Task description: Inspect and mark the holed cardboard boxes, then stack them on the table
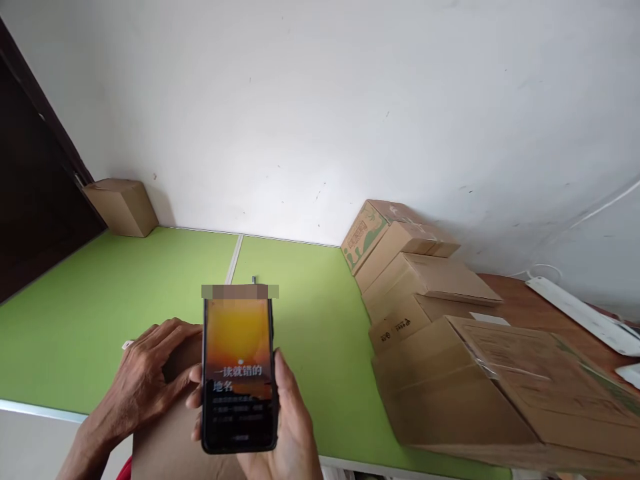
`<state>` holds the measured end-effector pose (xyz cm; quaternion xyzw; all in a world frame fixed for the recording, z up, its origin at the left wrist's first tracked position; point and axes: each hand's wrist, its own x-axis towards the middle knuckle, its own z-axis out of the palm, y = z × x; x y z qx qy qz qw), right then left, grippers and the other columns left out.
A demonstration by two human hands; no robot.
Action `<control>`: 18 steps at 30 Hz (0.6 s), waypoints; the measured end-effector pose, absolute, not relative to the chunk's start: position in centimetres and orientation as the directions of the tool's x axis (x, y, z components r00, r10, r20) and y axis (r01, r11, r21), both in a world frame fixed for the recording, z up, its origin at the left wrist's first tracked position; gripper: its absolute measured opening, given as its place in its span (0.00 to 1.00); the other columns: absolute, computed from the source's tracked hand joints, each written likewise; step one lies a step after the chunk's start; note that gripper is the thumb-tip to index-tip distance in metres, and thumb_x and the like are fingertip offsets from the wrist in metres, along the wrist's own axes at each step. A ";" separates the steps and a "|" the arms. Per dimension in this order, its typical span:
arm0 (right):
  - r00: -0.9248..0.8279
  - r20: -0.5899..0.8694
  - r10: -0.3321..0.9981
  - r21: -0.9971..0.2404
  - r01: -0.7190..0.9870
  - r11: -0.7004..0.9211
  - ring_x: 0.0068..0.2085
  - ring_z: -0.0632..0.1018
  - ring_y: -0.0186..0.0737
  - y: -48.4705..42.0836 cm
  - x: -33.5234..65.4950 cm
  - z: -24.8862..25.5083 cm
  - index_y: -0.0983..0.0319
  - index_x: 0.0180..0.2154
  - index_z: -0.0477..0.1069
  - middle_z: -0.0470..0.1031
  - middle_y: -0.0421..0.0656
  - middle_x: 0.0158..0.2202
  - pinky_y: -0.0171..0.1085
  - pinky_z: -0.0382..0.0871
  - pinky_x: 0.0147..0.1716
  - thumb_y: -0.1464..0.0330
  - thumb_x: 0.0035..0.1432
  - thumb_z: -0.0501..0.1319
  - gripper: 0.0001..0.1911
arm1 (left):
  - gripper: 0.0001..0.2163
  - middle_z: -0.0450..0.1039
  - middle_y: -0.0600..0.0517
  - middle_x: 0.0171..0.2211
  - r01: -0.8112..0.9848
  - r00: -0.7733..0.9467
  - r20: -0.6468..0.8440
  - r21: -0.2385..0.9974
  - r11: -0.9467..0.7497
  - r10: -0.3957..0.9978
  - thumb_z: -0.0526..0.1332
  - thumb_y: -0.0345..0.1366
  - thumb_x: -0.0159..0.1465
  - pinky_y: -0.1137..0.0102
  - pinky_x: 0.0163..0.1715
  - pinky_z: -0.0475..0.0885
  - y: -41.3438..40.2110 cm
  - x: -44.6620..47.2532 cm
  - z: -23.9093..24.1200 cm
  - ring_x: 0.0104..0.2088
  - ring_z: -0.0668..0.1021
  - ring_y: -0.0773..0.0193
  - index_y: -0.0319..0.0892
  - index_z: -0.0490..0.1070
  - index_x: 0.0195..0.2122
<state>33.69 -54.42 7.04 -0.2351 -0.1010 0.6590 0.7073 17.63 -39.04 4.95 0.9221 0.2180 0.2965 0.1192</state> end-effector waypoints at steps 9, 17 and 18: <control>-0.087 -0.162 0.983 -0.400 -0.905 -0.146 0.42 0.85 0.54 -52.9 31.3 6.2 0.66 0.48 0.84 0.86 0.57 0.47 0.49 0.81 0.41 0.41 0.62 0.67 0.34 | 0.04 0.68 0.53 0.26 0.387 0.703 0.493 0.339 -0.858 0.512 0.56 0.33 0.63 0.67 0.26 0.62 -39.5 18.0 5.7 0.24 0.69 0.60 0.46 0.64 0.30; -0.023 -0.180 0.983 -0.395 -0.914 -0.094 0.42 0.85 0.53 -52.9 31.4 5.9 0.67 0.48 0.85 0.86 0.57 0.46 0.47 0.79 0.42 0.44 0.60 0.70 0.32 | 0.06 0.74 0.50 0.33 0.362 0.705 0.472 0.402 -0.841 0.529 0.56 0.33 0.66 0.65 0.32 0.67 -39.4 17.6 4.9 0.28 0.73 0.57 0.45 0.71 0.41; -0.013 -0.185 0.983 -0.388 -0.918 -0.085 0.41 0.85 0.52 -52.8 31.4 5.9 0.67 0.48 0.85 0.86 0.57 0.46 0.45 0.79 0.41 0.45 0.59 0.71 0.32 | 0.06 0.74 0.51 0.32 0.367 0.706 0.470 0.396 -0.842 0.529 0.56 0.34 0.67 0.64 0.32 0.67 -39.4 17.6 4.8 0.28 0.73 0.57 0.45 0.71 0.41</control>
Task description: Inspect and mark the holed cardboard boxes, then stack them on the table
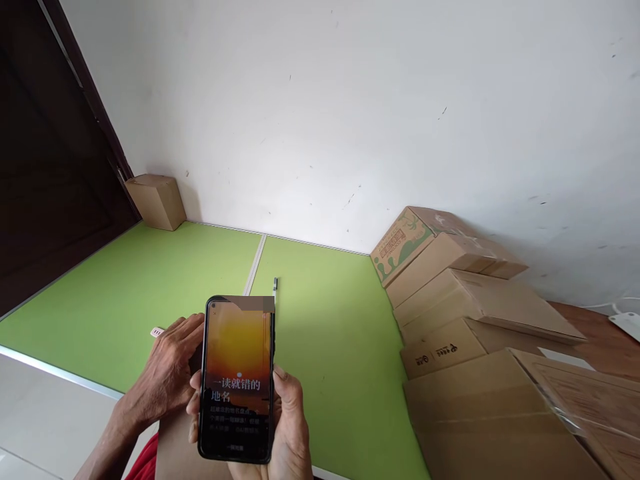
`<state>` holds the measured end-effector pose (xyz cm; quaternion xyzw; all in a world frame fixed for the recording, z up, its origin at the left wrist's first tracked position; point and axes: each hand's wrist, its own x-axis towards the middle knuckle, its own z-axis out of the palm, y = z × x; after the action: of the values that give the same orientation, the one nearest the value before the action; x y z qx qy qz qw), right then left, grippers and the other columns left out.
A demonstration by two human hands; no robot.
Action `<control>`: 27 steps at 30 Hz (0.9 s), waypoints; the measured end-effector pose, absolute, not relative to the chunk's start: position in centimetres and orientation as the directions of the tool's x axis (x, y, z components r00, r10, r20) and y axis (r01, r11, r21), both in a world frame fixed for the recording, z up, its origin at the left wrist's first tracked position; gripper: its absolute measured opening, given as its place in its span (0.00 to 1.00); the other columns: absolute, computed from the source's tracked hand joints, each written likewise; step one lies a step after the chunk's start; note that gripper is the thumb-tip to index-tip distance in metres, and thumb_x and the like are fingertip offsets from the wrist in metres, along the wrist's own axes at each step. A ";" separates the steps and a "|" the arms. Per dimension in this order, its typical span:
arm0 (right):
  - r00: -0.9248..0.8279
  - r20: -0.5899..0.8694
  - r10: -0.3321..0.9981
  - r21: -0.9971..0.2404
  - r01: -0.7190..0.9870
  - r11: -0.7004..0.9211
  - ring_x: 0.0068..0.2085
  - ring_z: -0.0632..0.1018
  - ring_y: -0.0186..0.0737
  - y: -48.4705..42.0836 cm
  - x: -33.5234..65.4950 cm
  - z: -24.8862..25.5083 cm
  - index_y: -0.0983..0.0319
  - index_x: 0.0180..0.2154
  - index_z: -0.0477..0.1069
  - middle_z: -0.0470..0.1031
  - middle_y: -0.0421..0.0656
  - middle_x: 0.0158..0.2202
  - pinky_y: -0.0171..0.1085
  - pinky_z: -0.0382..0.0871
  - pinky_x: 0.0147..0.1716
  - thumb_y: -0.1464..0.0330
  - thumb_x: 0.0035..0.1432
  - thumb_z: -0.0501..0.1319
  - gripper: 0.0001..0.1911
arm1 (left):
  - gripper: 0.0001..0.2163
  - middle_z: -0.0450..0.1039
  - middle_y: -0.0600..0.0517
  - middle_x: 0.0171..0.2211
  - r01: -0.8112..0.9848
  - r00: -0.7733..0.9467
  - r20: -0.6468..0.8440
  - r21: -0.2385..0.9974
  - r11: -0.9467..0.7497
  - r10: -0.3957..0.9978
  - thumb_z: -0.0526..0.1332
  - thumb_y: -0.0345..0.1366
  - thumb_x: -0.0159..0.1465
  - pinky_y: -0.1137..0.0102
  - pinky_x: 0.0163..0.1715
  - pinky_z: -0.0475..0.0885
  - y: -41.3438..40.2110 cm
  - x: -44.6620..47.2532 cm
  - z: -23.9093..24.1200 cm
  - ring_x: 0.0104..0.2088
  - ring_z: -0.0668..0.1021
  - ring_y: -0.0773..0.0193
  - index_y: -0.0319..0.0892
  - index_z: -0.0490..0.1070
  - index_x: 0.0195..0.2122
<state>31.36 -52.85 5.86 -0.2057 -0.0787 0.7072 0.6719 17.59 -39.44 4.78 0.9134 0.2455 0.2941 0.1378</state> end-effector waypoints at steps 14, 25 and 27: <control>0.383 -0.328 0.864 -0.599 -0.791 0.123 0.44 0.87 0.57 -54.6 34.8 5.5 0.59 0.50 0.86 0.88 0.55 0.49 0.53 0.80 0.48 0.36 0.56 0.70 0.37 | 0.15 0.82 0.50 0.42 0.362 0.699 0.491 0.383 -0.850 0.519 0.63 0.48 0.75 0.63 0.37 0.75 -38.9 16.7 4.5 0.38 0.83 0.54 0.49 0.74 0.58; 0.731 -0.213 0.649 -0.968 -0.065 -0.244 0.34 0.75 0.48 -52.9 40.0 -6.2 0.56 0.27 0.71 0.75 0.41 0.27 0.42 0.69 0.37 0.40 0.59 0.64 0.27 | 0.13 0.83 0.51 0.43 0.365 0.704 0.492 0.368 -0.855 0.513 0.64 0.48 0.75 0.62 0.38 0.76 -38.6 16.7 4.2 0.39 0.83 0.54 0.49 0.75 0.56; 0.739 -0.194 0.645 -0.957 0.001 -0.290 0.31 0.70 0.44 -52.4 39.9 -7.1 0.55 0.25 0.64 0.68 0.38 0.24 0.41 0.63 0.34 0.41 0.57 0.63 0.26 | 0.14 0.83 0.51 0.43 0.372 0.707 0.483 0.368 -0.852 0.517 0.64 0.48 0.75 0.62 0.38 0.77 -38.6 16.7 4.2 0.40 0.84 0.53 0.49 0.75 0.56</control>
<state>39.92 -52.43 -7.12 -0.7490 -0.2159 0.2898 0.5554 16.66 -38.57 4.19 0.9157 0.2426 0.2963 0.1223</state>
